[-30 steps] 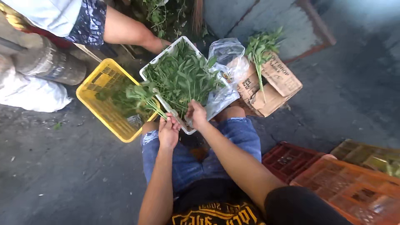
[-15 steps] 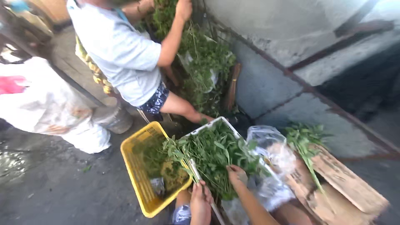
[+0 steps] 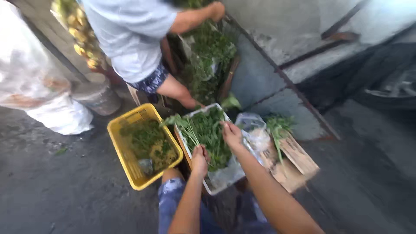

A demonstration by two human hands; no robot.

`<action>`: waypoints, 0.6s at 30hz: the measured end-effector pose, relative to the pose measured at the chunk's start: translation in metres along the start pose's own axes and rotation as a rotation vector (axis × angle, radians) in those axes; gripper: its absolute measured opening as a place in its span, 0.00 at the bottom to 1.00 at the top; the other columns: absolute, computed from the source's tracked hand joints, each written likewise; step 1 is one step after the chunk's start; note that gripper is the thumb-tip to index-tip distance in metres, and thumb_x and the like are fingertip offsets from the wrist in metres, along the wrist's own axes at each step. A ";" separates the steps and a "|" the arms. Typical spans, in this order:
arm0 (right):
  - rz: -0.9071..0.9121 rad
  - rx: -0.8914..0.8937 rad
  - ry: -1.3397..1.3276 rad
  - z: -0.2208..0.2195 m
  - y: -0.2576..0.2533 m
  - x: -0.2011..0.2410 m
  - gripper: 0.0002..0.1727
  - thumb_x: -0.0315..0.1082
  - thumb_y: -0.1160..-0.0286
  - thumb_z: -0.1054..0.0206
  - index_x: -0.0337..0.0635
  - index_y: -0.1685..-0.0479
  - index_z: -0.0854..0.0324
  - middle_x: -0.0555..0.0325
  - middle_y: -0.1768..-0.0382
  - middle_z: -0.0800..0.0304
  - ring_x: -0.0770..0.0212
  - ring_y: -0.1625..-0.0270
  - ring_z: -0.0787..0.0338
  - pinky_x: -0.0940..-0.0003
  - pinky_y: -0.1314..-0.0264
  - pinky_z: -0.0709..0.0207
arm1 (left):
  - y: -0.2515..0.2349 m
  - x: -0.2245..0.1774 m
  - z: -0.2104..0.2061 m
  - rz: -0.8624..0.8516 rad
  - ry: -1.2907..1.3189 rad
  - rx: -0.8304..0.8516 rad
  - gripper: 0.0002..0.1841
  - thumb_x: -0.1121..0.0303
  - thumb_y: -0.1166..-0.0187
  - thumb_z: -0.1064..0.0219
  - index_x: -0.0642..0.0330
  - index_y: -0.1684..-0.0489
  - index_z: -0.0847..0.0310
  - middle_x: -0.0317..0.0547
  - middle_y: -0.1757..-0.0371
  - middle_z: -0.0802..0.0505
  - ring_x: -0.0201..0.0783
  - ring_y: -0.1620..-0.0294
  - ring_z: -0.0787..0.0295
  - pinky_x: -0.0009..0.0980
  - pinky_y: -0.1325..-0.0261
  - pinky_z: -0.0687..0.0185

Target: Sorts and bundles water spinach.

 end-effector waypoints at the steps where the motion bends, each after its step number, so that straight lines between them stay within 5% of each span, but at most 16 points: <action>1: 0.003 0.045 -0.005 -0.005 0.002 0.012 0.21 0.39 0.07 0.51 0.39 0.29 0.19 0.56 0.64 0.15 0.66 0.71 0.23 0.67 0.66 0.23 | -0.002 0.001 -0.008 0.001 0.016 0.030 0.20 0.56 0.02 0.63 0.58 0.45 0.27 0.36 0.76 0.23 0.32 0.82 0.28 0.28 0.77 0.25; 5: 0.001 0.095 -0.226 -0.031 -0.004 0.066 0.15 0.28 0.13 0.44 0.33 0.37 0.17 0.52 0.65 0.13 0.63 0.71 0.16 0.66 0.64 0.16 | -0.007 -0.012 -0.046 -0.019 0.126 0.193 0.22 0.53 0.03 0.62 0.58 0.42 0.27 0.40 0.71 0.19 0.34 0.78 0.23 0.30 0.73 0.20; 9: -0.036 0.160 -0.009 -0.055 -0.005 0.067 0.12 0.32 0.15 0.35 0.41 0.39 0.14 0.50 0.52 0.09 0.58 0.54 0.10 0.57 0.49 0.14 | 0.012 -0.030 -0.063 -0.050 0.098 0.295 0.18 0.59 0.03 0.57 0.62 0.36 0.28 0.44 0.61 0.14 0.32 0.75 0.23 0.28 0.71 0.22; 14: -0.082 0.148 0.034 -0.068 -0.002 0.062 0.12 0.33 0.18 0.31 0.42 0.41 0.13 0.53 0.57 0.10 0.62 0.65 0.16 0.64 0.67 0.22 | 0.010 -0.038 -0.057 -0.155 0.032 0.278 0.11 0.70 0.10 0.42 0.63 0.37 0.29 0.43 0.68 0.17 0.29 0.80 0.30 0.25 0.78 0.31; 18: 0.034 0.059 0.075 -0.061 -0.004 0.060 0.09 0.32 0.26 0.25 0.42 0.51 0.08 0.56 0.63 0.06 0.63 0.62 0.10 0.62 0.55 0.15 | 0.010 -0.027 -0.047 -0.209 -0.026 0.180 0.07 0.69 0.12 0.38 0.62 0.46 0.25 0.41 0.74 0.21 0.30 0.82 0.33 0.27 0.78 0.33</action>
Point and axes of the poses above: each hand's wrist, its own y-axis away from the middle knuckle, its own z-axis out of the back of the hand, x = y × z, the point moved 9 cm from there along -y, towards the middle knuckle
